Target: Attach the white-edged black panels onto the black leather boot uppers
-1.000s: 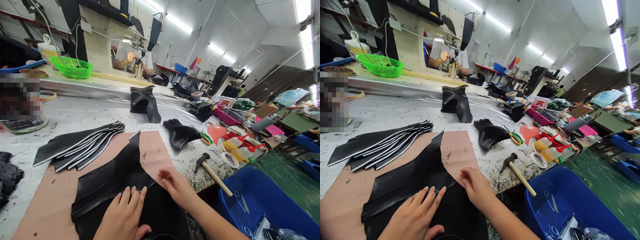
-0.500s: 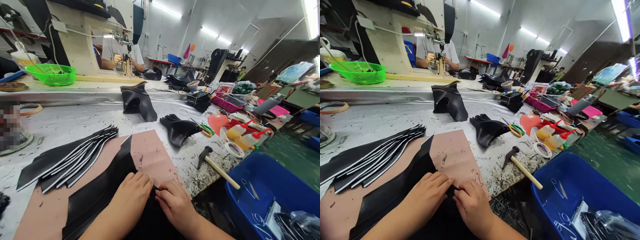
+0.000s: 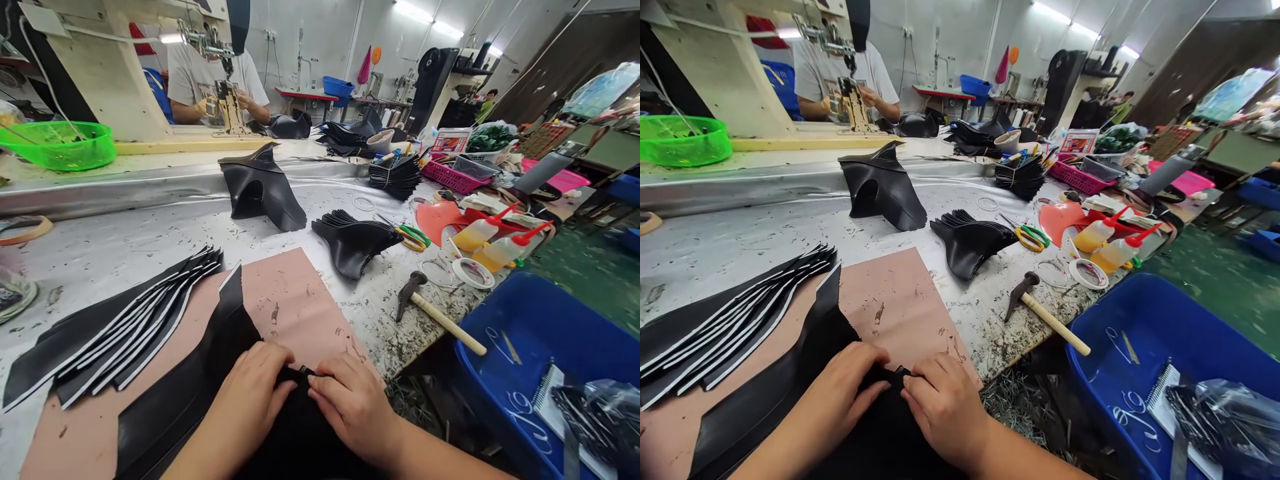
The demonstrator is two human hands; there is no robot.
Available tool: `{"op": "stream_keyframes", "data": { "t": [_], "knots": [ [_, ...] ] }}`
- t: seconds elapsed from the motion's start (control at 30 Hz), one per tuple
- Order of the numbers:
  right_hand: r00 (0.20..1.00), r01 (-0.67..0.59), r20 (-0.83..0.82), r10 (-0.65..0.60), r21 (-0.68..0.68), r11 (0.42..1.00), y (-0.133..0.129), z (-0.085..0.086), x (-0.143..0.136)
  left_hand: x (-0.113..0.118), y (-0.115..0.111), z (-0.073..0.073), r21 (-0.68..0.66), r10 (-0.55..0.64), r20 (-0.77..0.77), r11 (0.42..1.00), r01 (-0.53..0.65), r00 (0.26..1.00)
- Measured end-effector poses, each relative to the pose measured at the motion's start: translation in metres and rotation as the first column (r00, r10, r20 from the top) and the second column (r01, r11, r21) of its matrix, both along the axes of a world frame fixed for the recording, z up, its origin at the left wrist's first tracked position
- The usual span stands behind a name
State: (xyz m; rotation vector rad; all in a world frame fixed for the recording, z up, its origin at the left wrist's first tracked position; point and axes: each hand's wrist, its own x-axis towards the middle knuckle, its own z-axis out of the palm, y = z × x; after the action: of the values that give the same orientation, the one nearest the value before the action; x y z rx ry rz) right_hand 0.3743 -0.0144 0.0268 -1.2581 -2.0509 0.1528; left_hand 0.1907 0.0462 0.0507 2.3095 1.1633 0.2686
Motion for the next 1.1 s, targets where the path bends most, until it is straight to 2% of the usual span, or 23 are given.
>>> {"op": "stream_keyframes", "data": {
  "t": [0.2,0.47,0.7,0.83,1.1],
  "knots": [
    [0.994,-0.08,0.073,0.078,0.026,0.996,0.001,0.005,0.004,0.011,0.006,0.003,-0.029,0.044,-0.035,0.999,-0.045,0.998],
    [0.989,-0.079,0.127,0.079,-0.005,0.997,0.003,0.005,0.002,0.011,0.011,-0.001,-0.012,0.028,-0.035,1.0,-0.028,0.999],
    [0.991,-0.074,0.117,0.066,0.059,0.996,0.002,0.006,0.003,0.0,0.007,-0.01,0.106,-0.064,0.026,0.993,0.061,0.998],
    [0.992,-0.077,0.107,0.072,0.046,0.996,0.001,0.003,0.002,-0.004,0.002,-0.015,0.193,-0.115,0.058,0.976,0.102,0.992],
    [0.994,-0.071,0.083,0.067,0.045,0.996,0.001,0.002,0.0,0.007,-0.006,-0.012,0.28,-0.092,0.115,0.958,0.057,0.989]
  ]
}}
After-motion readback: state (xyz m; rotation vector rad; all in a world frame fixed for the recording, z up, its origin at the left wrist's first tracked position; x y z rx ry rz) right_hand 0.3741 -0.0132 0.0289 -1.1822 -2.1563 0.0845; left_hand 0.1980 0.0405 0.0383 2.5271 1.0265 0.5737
